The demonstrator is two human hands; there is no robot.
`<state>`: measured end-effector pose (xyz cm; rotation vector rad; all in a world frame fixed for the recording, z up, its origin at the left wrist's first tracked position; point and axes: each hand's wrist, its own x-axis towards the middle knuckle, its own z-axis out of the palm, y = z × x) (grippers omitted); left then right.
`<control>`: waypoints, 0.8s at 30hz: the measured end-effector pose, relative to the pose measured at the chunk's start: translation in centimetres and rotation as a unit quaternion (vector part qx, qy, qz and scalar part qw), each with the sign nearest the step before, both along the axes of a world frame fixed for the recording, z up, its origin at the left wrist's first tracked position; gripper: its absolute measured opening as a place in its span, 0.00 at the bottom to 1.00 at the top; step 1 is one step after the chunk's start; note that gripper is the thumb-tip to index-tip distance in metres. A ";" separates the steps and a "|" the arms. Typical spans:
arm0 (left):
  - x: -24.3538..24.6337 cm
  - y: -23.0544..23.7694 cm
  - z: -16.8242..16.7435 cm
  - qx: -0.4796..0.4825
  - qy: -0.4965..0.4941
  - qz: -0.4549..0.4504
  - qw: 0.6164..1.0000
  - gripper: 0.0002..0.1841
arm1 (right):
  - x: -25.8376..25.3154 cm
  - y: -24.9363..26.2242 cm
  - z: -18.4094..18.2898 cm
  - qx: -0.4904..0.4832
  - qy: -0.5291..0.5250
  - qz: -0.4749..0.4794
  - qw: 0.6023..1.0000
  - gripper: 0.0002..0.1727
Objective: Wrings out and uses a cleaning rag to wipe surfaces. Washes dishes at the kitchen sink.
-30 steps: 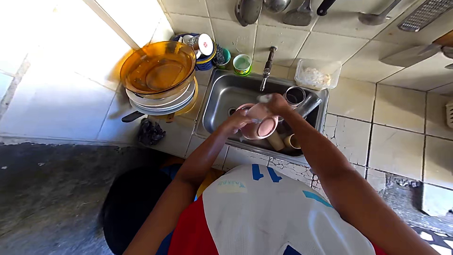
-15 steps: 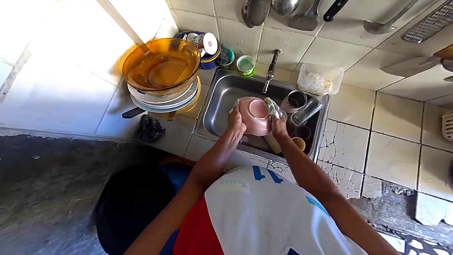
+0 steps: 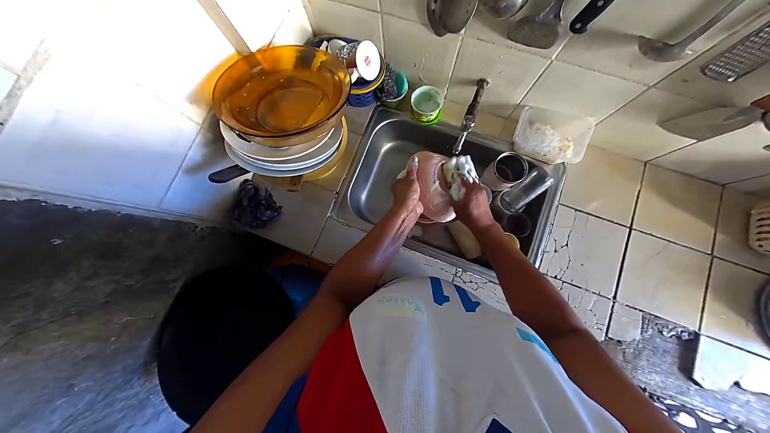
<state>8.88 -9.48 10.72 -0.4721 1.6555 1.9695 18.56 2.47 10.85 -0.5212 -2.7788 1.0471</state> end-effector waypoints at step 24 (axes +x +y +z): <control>-0.7 -1.0 -2.6 -0.120 0.220 -0.007 0.968 0.16 | -0.4 -3.3 -1.6 -0.068 -0.137 0.021 0.988 0.24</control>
